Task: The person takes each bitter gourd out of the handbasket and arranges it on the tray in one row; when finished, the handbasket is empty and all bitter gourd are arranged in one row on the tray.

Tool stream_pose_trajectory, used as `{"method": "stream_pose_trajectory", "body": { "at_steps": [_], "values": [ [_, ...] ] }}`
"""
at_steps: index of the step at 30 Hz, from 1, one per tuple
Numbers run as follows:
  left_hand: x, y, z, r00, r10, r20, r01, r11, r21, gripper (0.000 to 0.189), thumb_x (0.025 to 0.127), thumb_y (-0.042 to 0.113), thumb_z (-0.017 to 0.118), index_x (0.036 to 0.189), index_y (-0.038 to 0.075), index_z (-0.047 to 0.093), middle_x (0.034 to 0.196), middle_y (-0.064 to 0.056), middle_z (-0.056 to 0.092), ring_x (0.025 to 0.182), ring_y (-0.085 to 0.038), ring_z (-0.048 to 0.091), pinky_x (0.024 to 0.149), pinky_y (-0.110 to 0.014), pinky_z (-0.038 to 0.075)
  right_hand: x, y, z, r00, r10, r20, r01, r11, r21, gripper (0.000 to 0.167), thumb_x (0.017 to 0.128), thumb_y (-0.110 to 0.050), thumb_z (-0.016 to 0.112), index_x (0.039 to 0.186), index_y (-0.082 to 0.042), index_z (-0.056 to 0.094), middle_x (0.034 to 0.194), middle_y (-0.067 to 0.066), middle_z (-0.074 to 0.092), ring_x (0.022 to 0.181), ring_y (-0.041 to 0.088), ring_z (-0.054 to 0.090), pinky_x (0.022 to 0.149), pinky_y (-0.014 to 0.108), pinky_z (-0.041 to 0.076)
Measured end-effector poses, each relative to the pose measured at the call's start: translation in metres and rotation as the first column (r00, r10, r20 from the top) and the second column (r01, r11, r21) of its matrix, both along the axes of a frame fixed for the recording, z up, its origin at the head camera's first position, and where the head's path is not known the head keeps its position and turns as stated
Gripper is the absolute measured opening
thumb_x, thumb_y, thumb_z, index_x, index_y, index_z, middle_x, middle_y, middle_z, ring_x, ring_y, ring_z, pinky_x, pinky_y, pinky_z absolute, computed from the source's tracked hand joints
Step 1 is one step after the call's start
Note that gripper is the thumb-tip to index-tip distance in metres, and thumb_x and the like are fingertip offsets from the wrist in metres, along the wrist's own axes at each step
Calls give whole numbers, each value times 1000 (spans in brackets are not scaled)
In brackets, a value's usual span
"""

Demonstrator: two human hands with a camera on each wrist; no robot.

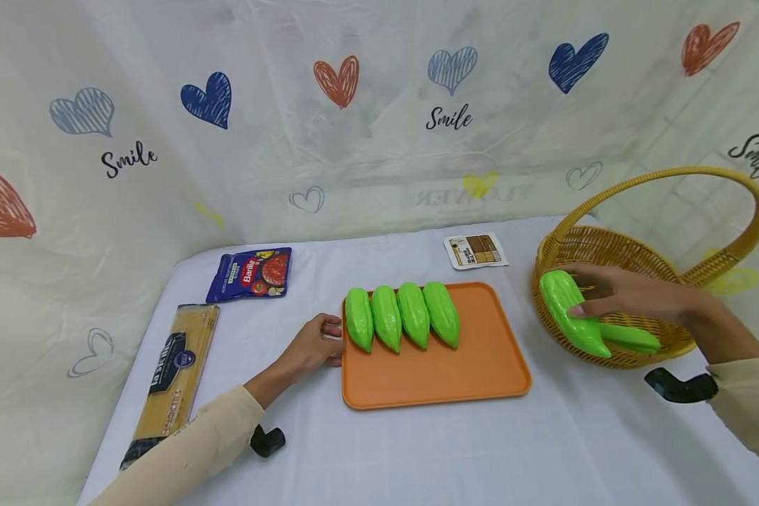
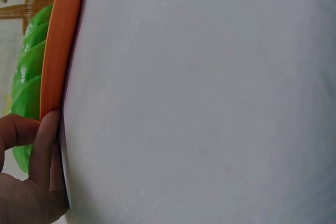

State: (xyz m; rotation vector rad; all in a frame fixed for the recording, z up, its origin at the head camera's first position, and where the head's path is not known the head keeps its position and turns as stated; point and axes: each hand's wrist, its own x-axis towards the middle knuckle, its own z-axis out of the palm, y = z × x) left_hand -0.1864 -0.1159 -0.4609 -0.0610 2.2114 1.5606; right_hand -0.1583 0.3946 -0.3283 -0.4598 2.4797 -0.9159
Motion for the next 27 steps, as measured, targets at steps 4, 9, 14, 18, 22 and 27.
{"method": "stream_pose_trajectory", "body": {
  "at_steps": [4,9,14,18,22,27],
  "values": [
    [-1,0,-1,1000,4,-3,-4,1000,0,56,86,3,69,138,3,48,121,-16,55,96,-23,64,70,-33,65,1,-8,-1,1000,1,-10,-1,1000,-11,67,97,-24,62,156,-18,30,154,22,38,135,52,42,89,23,54],
    [-1,0,-2,1000,5,-3,-5,1000,-13,56,86,2,69,138,3,48,119,-15,55,95,-22,64,70,-32,65,1,-16,-3,1000,-10,-5,10,1000,-26,70,97,-25,63,157,-14,28,154,24,36,134,55,42,91,27,54],
    [-1,0,-3,1000,5,-5,-5,1000,-19,55,86,2,68,138,3,48,120,-15,55,95,-22,64,70,-32,65,2,-24,-6,1000,-28,1,28,999,-35,76,97,-28,63,159,-13,23,155,27,34,134,57,41,93,46,57],
    [-1,1,-3,1000,7,0,-7,1000,-12,56,86,2,68,138,2,48,120,-15,55,95,-23,64,70,-32,65,2,-31,-7,1000,-29,12,30,997,-65,73,97,-27,63,158,-13,24,155,27,33,134,57,40,95,53,55],
    [-1,1,-4,1000,10,3,-10,1000,-10,55,86,2,69,137,3,49,120,-15,55,94,-23,65,70,-31,65,0,-37,-8,999,-32,19,33,997,-73,73,97,-28,63,158,-14,24,156,28,31,135,58,39,94,58,55],
    [-1,0,-4,1000,11,-3,-11,1000,-10,55,86,2,69,137,3,49,119,-14,56,94,-23,65,70,-31,65,-5,-46,-12,999,-43,23,44,997,-66,77,96,-32,66,158,-15,23,153,25,36,133,54,43,94,57,55]
  ]
}}
